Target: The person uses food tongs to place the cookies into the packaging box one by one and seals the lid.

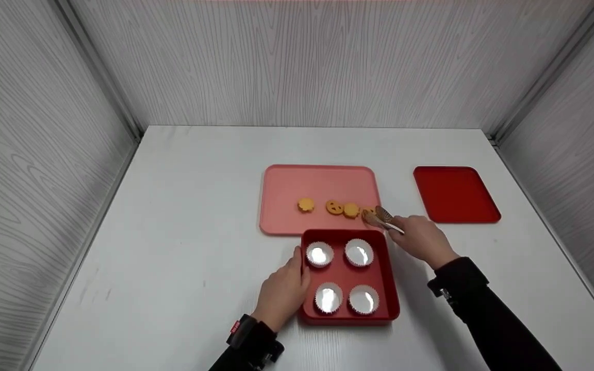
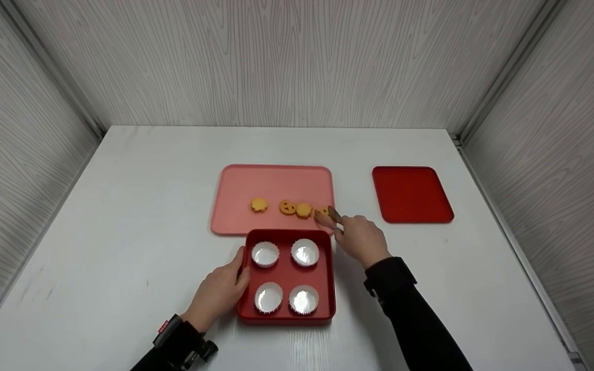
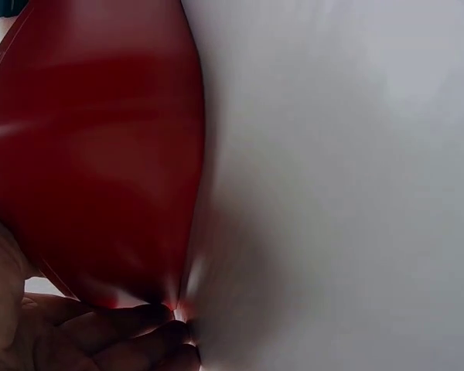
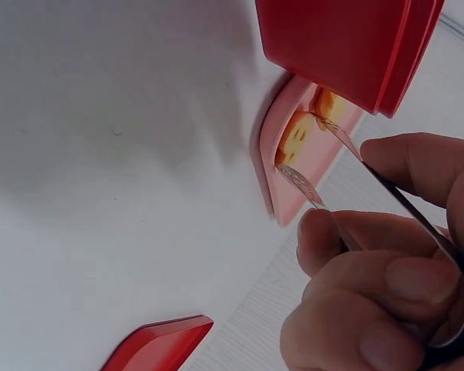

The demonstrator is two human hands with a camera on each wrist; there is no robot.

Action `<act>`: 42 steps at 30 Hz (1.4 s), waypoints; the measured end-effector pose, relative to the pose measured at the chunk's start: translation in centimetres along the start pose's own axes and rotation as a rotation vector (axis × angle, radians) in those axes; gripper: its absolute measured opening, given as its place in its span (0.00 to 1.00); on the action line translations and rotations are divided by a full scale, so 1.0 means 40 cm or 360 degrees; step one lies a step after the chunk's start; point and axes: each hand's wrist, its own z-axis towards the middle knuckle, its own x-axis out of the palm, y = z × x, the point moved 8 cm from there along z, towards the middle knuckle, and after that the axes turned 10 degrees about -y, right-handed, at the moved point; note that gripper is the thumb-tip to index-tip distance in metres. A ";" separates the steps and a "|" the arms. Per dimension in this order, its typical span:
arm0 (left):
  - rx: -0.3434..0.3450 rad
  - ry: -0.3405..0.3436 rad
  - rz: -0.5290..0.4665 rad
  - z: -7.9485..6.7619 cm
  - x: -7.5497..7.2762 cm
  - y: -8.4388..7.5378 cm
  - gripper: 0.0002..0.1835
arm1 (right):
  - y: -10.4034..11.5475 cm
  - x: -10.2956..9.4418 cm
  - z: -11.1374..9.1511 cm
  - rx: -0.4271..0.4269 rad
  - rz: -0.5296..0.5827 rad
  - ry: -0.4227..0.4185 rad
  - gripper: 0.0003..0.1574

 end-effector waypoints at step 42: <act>-0.0031 0.0011 -0.0033 -0.005 0.010 0.009 0.26 | 0.026 -0.054 -0.083 -0.0166 0.0119 -0.0478 0.25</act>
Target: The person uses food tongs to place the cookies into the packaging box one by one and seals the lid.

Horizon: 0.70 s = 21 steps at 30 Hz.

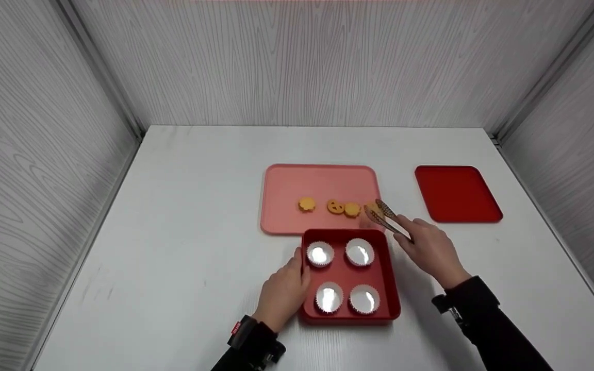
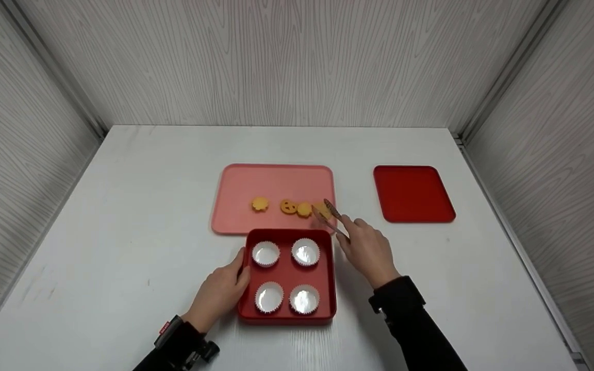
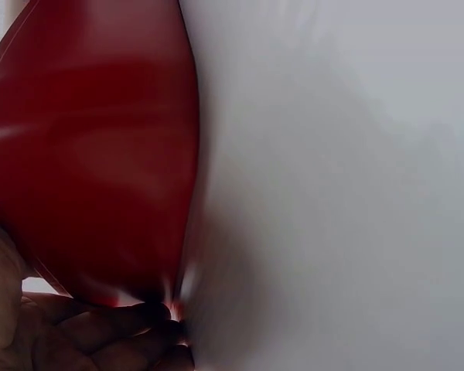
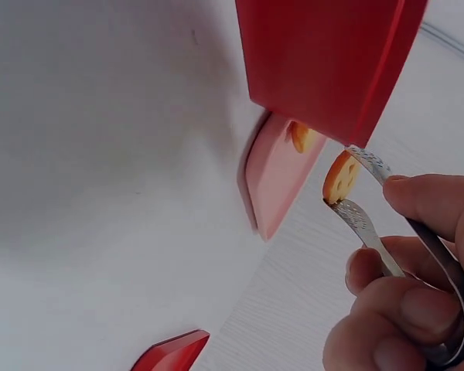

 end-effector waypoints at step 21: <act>-0.0007 -0.0017 0.0016 -0.002 0.000 0.000 0.26 | 0.125 -0.058 -0.133 -0.0171 -0.0003 0.0070 0.29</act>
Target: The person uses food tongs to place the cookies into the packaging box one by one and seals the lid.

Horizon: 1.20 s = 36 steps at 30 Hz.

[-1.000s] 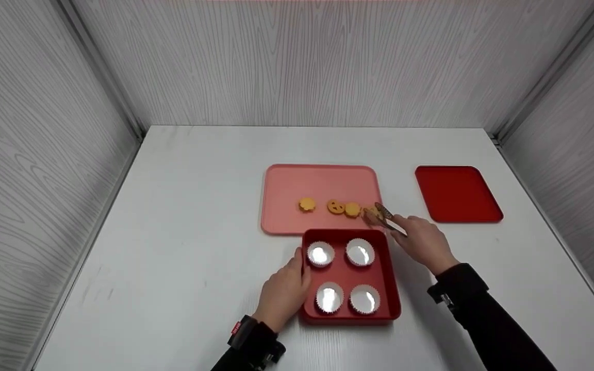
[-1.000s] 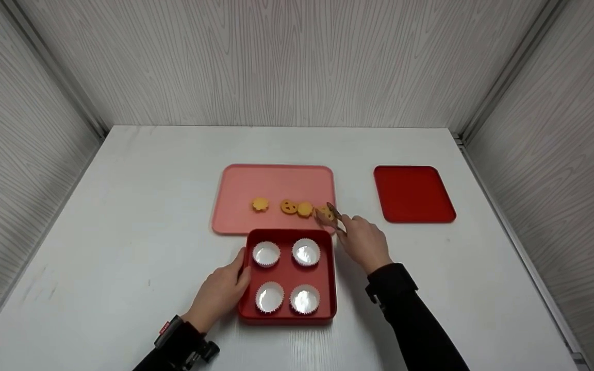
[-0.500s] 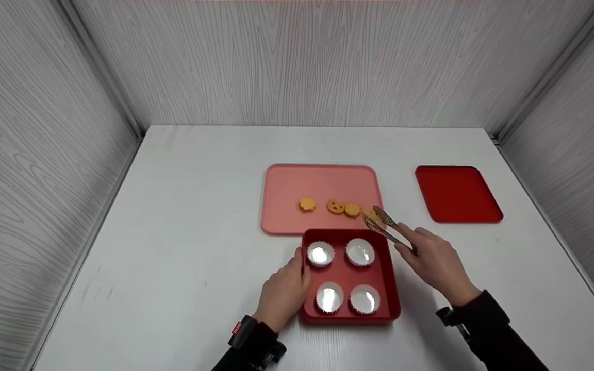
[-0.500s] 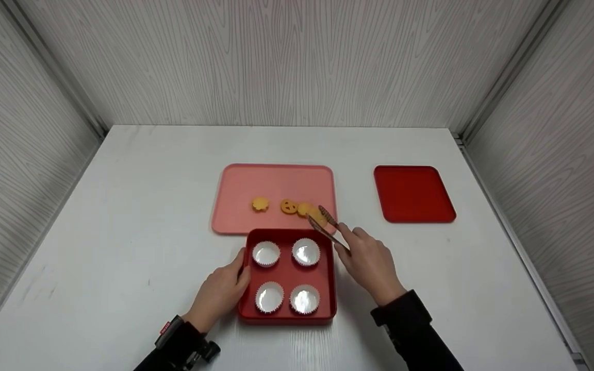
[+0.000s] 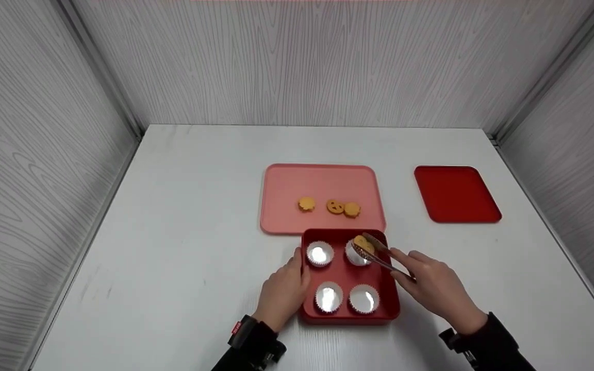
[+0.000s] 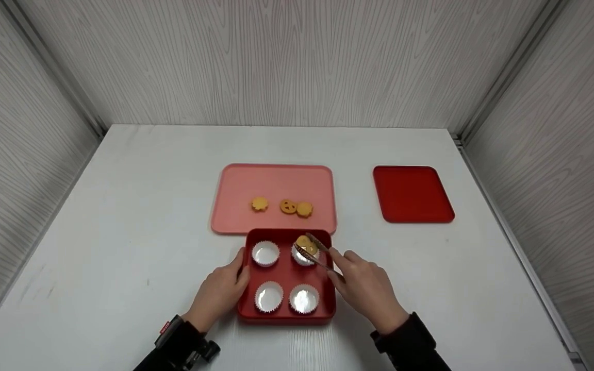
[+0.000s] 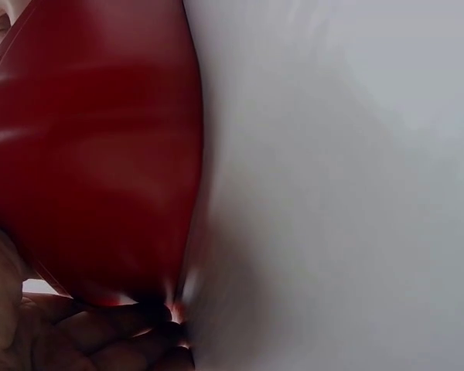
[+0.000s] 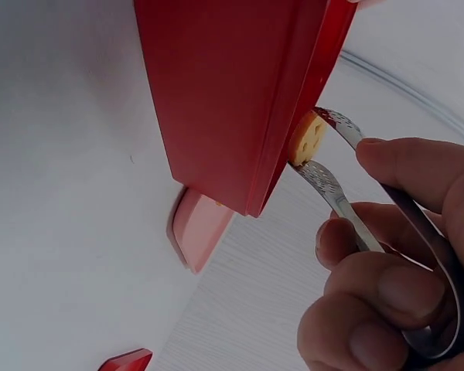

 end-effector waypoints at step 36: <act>-0.0033 -0.0056 -0.0285 0.002 -0.003 -0.004 0.26 | -0.007 0.064 -0.004 0.0133 -0.0064 0.0146 0.29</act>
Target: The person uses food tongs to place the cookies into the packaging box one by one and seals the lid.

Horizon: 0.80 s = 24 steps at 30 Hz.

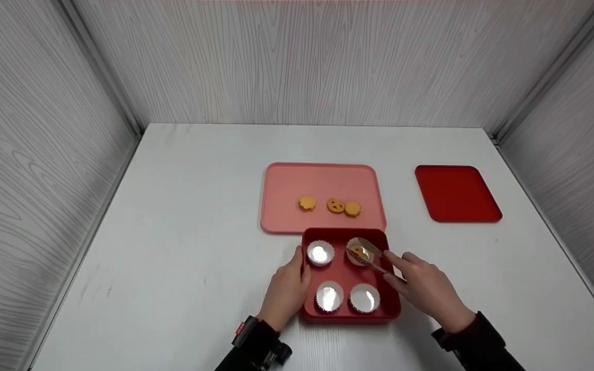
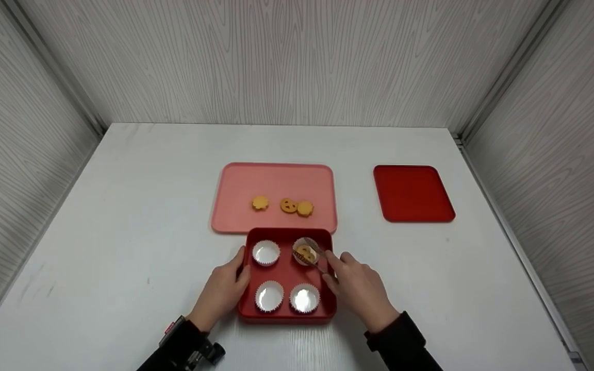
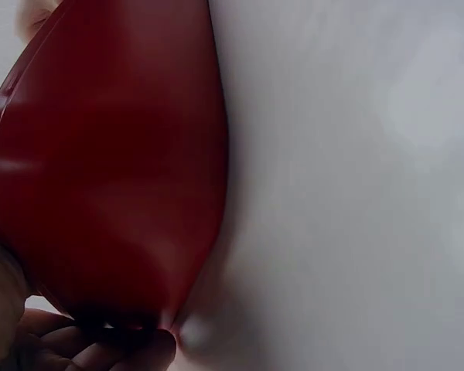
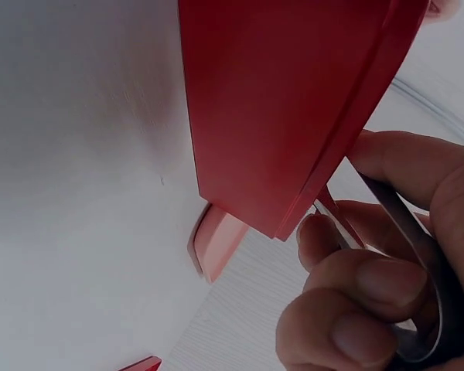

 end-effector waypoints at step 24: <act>-0.0091 0.0016 -0.0071 -0.002 0.007 0.009 0.26 | -0.024 -0.047 0.019 0.0063 0.0200 -0.0240 0.33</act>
